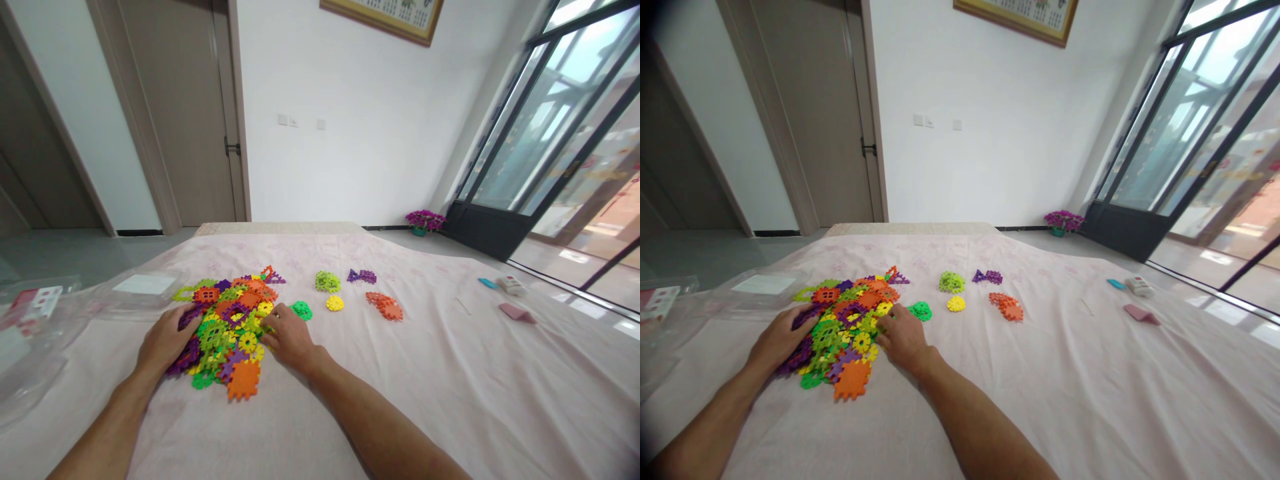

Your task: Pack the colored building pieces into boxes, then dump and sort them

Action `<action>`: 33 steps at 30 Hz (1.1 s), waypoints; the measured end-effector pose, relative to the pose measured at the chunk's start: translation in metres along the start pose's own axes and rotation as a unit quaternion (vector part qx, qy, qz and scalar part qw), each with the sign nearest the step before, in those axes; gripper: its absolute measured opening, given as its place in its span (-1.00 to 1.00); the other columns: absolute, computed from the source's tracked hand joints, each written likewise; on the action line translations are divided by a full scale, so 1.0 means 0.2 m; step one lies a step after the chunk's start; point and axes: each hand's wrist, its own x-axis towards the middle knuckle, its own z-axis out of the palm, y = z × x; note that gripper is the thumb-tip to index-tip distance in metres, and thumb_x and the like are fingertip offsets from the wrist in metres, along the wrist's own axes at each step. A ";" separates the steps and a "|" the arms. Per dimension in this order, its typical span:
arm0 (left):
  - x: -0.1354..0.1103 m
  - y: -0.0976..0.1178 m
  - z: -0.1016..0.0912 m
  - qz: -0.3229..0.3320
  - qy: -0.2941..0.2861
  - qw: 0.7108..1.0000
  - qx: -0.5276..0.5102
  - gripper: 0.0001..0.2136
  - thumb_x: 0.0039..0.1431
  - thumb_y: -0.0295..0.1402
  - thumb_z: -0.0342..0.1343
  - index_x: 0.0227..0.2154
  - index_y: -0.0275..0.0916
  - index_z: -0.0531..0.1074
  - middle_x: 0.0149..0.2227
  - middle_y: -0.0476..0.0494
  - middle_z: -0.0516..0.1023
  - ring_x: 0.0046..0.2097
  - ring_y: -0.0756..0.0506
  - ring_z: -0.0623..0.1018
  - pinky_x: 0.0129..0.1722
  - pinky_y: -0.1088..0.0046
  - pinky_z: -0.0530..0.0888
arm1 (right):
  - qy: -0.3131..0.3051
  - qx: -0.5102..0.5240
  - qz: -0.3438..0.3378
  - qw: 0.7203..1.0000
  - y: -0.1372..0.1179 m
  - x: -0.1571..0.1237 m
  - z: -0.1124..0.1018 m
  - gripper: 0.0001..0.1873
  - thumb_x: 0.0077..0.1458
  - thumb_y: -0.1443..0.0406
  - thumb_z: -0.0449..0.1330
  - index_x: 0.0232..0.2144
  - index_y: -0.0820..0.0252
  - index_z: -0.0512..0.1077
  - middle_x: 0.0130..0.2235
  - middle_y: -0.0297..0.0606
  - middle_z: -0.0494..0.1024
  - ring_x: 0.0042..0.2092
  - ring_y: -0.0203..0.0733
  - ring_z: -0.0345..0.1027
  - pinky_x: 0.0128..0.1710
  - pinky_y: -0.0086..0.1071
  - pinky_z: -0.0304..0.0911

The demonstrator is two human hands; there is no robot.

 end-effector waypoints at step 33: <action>-0.01 0.01 -0.01 0.001 -0.005 1.000 0.005 -0.41 0.26 0.07 -0.09 0.15 -0.22 0.44 0.20 -0.30 0.49 0.20 -0.32 0.48 0.24 0.11 0.37 | 0.123 0.190 0.204 0.952 0.31 0.01 -0.14 -0.82 0.15 0.32 0.22 -0.22 0.13 0.60 -0.23 -0.27 0.65 -0.19 -0.19 0.50 -0.11 -0.36 0.34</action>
